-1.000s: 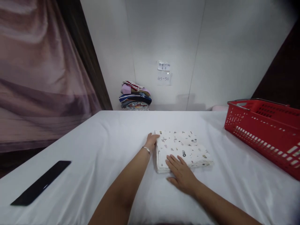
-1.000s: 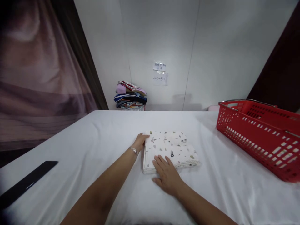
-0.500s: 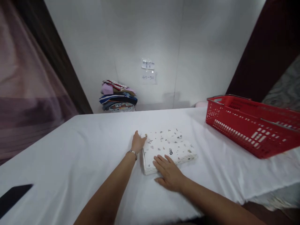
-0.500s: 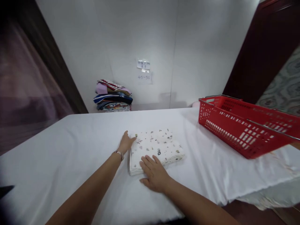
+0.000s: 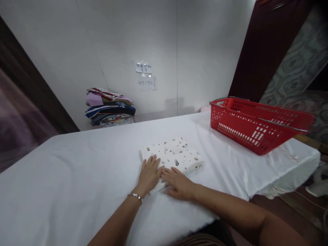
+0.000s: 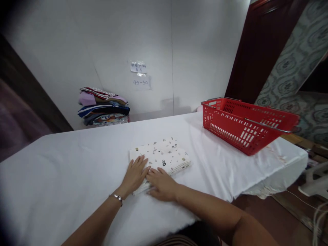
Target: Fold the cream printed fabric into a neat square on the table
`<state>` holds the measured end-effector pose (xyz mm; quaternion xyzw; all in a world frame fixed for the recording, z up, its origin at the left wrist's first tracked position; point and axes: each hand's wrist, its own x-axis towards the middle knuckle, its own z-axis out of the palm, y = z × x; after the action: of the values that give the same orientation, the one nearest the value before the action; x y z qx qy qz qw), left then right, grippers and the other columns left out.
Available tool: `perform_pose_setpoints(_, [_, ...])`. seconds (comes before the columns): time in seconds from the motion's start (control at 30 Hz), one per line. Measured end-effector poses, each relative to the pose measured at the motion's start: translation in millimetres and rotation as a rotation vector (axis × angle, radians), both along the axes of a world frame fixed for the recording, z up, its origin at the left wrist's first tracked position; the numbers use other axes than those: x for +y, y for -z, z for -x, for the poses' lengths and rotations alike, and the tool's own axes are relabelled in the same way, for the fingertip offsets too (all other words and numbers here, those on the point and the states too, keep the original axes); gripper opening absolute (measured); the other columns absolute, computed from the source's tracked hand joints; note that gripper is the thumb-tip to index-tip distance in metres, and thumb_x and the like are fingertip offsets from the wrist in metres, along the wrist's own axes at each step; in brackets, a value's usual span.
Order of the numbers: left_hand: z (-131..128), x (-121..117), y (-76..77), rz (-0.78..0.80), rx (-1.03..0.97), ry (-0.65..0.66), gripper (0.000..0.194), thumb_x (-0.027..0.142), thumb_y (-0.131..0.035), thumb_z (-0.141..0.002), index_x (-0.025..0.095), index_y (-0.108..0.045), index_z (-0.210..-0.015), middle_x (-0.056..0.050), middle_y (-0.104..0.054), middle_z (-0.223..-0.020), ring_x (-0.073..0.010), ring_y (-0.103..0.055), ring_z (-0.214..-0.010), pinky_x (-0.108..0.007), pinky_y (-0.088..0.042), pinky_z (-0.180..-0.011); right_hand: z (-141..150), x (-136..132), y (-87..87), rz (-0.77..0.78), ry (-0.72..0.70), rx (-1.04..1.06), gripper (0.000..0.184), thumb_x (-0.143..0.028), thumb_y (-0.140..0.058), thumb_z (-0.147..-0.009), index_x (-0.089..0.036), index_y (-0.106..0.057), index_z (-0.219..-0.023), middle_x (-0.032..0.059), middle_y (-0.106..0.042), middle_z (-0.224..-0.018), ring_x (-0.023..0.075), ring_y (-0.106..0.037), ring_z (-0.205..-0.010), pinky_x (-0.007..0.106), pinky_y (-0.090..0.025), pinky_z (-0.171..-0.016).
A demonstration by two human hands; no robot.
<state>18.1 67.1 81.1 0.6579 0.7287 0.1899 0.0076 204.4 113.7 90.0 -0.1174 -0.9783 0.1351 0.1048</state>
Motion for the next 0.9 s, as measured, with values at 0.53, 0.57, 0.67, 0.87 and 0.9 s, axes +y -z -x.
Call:
perform_pose_setpoints(0.53, [-3.1, 0.9, 0.4, -0.01, 0.04, -0.004, 0.046, 0.038, -0.043, -0.084, 0.019, -0.049, -0.125, -0.011, -0.036, -0.141, -0.0266, -0.023, -0.134, -0.047, -0.007, -0.111, -42.8, 82.2, -6.4, 0.119, 0.455, -0.104, 0.065, -0.059, -0.027, -0.088, -0.018, -0.03, -0.138, 0.0114, -0.025, -0.146, 0.0249, -0.016, -0.136, 0.046, -0.015, -0.107])
perform_pose_setpoints(0.57, [-3.4, 0.5, 0.0, -0.008, 0.033, -0.003, 0.046, 0.038, -0.043, -0.084, 0.019, -0.049, -0.125, -0.011, -0.036, -0.141, -0.0265, -0.023, -0.134, -0.047, -0.007, -0.111, -40.8, 91.1, -7.9, 0.124, 0.503, -0.097, 0.065, -0.058, -0.029, -0.088, -0.017, -0.029, -0.139, 0.0116, -0.023, -0.147, 0.0251, -0.014, -0.136, 0.046, -0.015, -0.107])
perform_pose_setpoints(0.67, [-4.3, -1.0, -1.7, -0.002, 0.013, -0.01, 0.045, 0.039, -0.043, -0.084, 0.021, -0.048, -0.126, -0.009, -0.035, -0.142, -0.0254, -0.022, -0.135, -0.046, -0.006, -0.111, -36.4, 116.4, -2.0, 0.138, 0.671, -0.101, 0.068, -0.055, -0.034, -0.087, -0.013, -0.024, -0.141, 0.0136, -0.017, -0.148, 0.0265, -0.009, -0.137, 0.046, -0.013, -0.108])
perform_pose_setpoints(0.87, [-5.8, -3.8, -2.7, -0.013, -0.057, -0.02, 0.044, 0.039, -0.044, -0.084, 0.023, -0.049, -0.124, -0.008, -0.036, -0.142, -0.0245, -0.022, -0.135, -0.045, -0.005, -0.111, -40.9, 133.7, 21.9, 0.287, 0.683, -0.089, 0.07, -0.051, -0.039, -0.085, -0.011, -0.023, -0.141, 0.0135, -0.019, -0.148, 0.0247, -0.014, -0.136, 0.042, -0.015, -0.109])
perform_pose_setpoints(0.9, [-5.9, -4.1, -2.5, -0.016, -0.067, -0.022, 0.044, 0.039, -0.044, -0.084, 0.023, -0.049, -0.124, -0.009, -0.035, -0.142, -0.0245, -0.021, -0.135, -0.044, -0.005, -0.111, -41.8, 135.1, 21.4, 0.329, 0.677, -0.047, 0.07, -0.05, -0.041, -0.085, -0.012, -0.024, -0.141, 0.0129, -0.021, -0.147, 0.0243, -0.017, -0.136, 0.04, -0.016, -0.109])
